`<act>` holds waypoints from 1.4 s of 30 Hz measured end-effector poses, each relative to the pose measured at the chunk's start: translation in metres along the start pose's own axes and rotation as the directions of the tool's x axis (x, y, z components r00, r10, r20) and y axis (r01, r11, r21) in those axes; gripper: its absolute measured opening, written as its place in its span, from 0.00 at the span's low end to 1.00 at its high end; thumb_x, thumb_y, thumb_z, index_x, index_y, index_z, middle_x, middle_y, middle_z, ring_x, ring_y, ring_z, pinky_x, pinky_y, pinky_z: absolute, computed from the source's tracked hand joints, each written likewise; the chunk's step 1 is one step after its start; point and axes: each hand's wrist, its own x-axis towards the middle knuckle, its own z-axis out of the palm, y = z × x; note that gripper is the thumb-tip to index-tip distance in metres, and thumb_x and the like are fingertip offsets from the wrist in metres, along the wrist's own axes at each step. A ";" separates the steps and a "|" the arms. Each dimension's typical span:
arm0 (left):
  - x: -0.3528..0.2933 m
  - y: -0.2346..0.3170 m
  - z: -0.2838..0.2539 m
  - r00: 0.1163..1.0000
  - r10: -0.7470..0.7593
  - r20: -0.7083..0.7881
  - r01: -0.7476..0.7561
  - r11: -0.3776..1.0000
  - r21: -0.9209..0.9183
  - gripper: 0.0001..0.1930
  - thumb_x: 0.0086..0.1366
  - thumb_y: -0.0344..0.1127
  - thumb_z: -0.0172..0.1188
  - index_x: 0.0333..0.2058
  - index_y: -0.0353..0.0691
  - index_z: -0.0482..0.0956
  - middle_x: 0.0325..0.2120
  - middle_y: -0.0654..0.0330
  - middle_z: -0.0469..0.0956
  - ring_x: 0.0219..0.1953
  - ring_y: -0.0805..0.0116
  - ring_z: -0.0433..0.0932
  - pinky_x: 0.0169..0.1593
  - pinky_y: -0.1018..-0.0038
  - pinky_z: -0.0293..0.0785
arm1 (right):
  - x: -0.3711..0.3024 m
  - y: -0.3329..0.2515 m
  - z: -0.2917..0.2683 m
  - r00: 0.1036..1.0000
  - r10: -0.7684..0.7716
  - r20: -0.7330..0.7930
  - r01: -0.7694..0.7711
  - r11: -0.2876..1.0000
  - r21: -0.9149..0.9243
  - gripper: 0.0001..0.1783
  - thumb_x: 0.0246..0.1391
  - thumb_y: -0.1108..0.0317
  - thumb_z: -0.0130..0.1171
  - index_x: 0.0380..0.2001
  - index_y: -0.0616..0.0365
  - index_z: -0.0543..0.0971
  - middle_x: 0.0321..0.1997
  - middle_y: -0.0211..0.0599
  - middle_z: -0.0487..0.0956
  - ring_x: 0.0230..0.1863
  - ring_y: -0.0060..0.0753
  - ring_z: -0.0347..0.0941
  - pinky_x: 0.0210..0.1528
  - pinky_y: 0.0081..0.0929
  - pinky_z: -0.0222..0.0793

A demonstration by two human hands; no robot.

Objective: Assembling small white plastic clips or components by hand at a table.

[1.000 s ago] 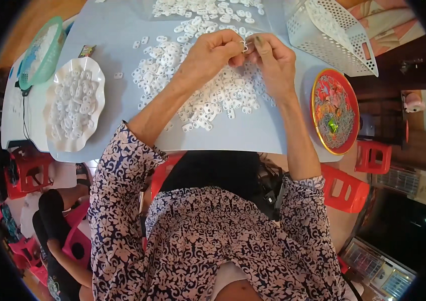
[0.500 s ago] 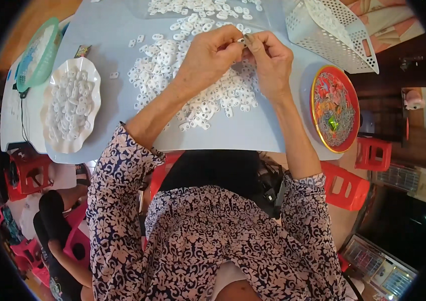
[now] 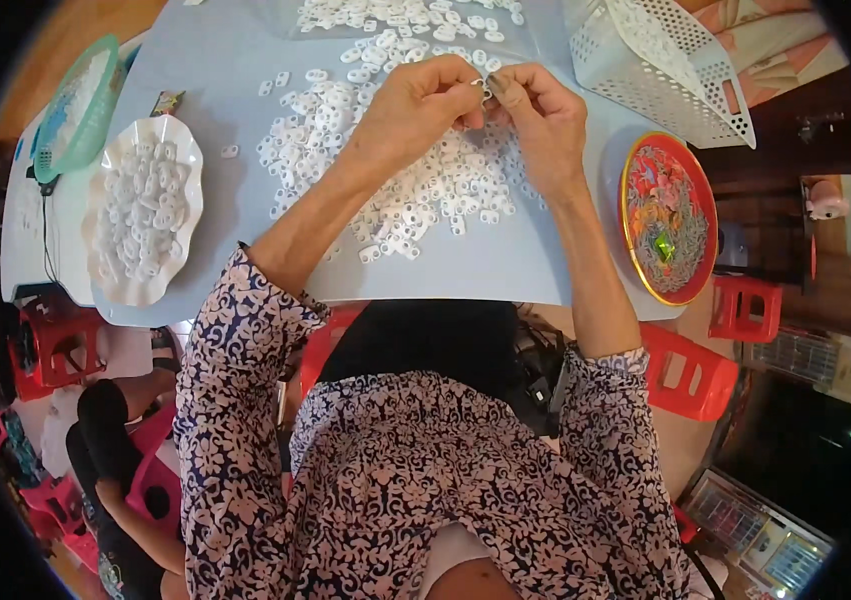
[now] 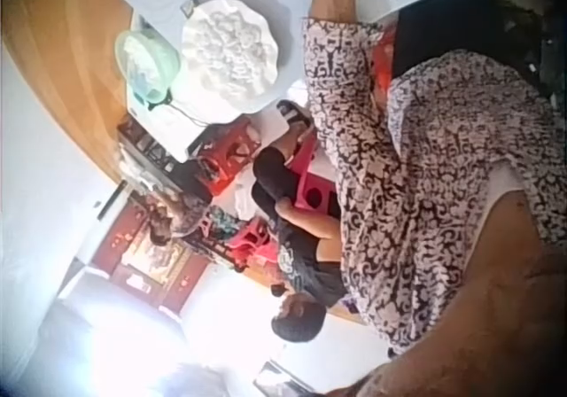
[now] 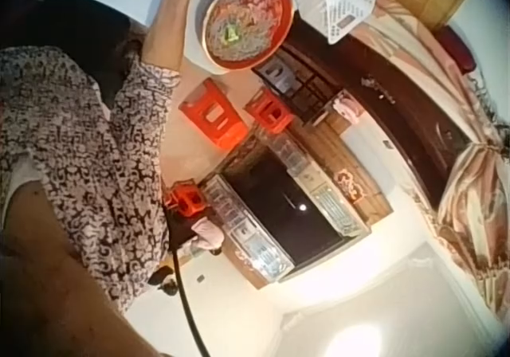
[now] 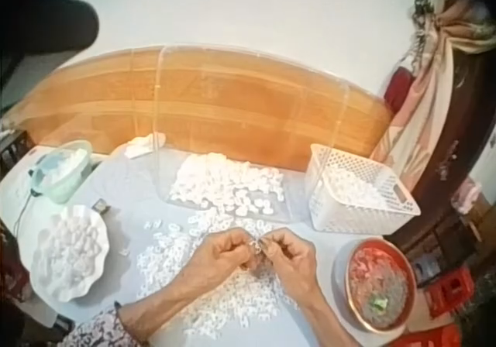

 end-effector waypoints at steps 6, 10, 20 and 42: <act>0.000 -0.008 -0.002 0.996 0.084 -0.032 -0.083 0.996 0.034 0.07 0.61 0.31 0.52 0.28 0.35 0.76 0.20 0.65 0.76 0.26 0.80 0.71 0.33 0.82 0.68 | 0.000 0.002 0.009 0.997 -0.049 -0.053 0.049 0.999 0.003 0.07 0.55 0.70 0.59 0.28 0.64 0.78 0.21 0.24 0.74 0.23 0.12 0.65 0.24 0.12 0.61; 0.001 -0.005 -0.001 0.998 0.065 -0.017 -0.065 0.998 0.016 0.07 0.61 0.31 0.52 0.29 0.35 0.76 0.21 0.65 0.76 0.26 0.80 0.72 0.33 0.81 0.69 | 0.000 0.003 0.007 0.998 -0.018 -0.063 0.019 1.000 0.009 0.08 0.54 0.69 0.60 0.28 0.64 0.78 0.22 0.24 0.75 0.23 0.12 0.65 0.25 0.12 0.61; 0.015 0.018 -0.034 0.950 0.248 -0.190 -0.159 0.907 0.390 0.09 0.61 0.33 0.50 0.30 0.34 0.77 0.18 0.60 0.75 0.22 0.81 0.67 0.26 0.78 0.64 | 0.008 0.003 -0.010 0.975 0.048 -0.219 0.003 0.974 0.226 0.08 0.56 0.69 0.57 0.31 0.66 0.77 0.26 0.34 0.78 0.23 0.18 0.71 0.28 0.17 0.69; 0.013 -0.011 0.000 0.878 0.372 0.302 -0.436 0.359 0.825 0.06 0.52 0.27 0.57 0.31 0.36 0.77 0.33 0.52 0.72 0.42 0.52 0.68 0.48 0.63 0.67 | 0.009 0.002 -0.011 0.985 0.029 -0.171 -0.006 0.990 0.138 0.08 0.55 0.69 0.59 0.33 0.64 0.79 0.25 0.30 0.76 0.24 0.16 0.67 0.28 0.13 0.64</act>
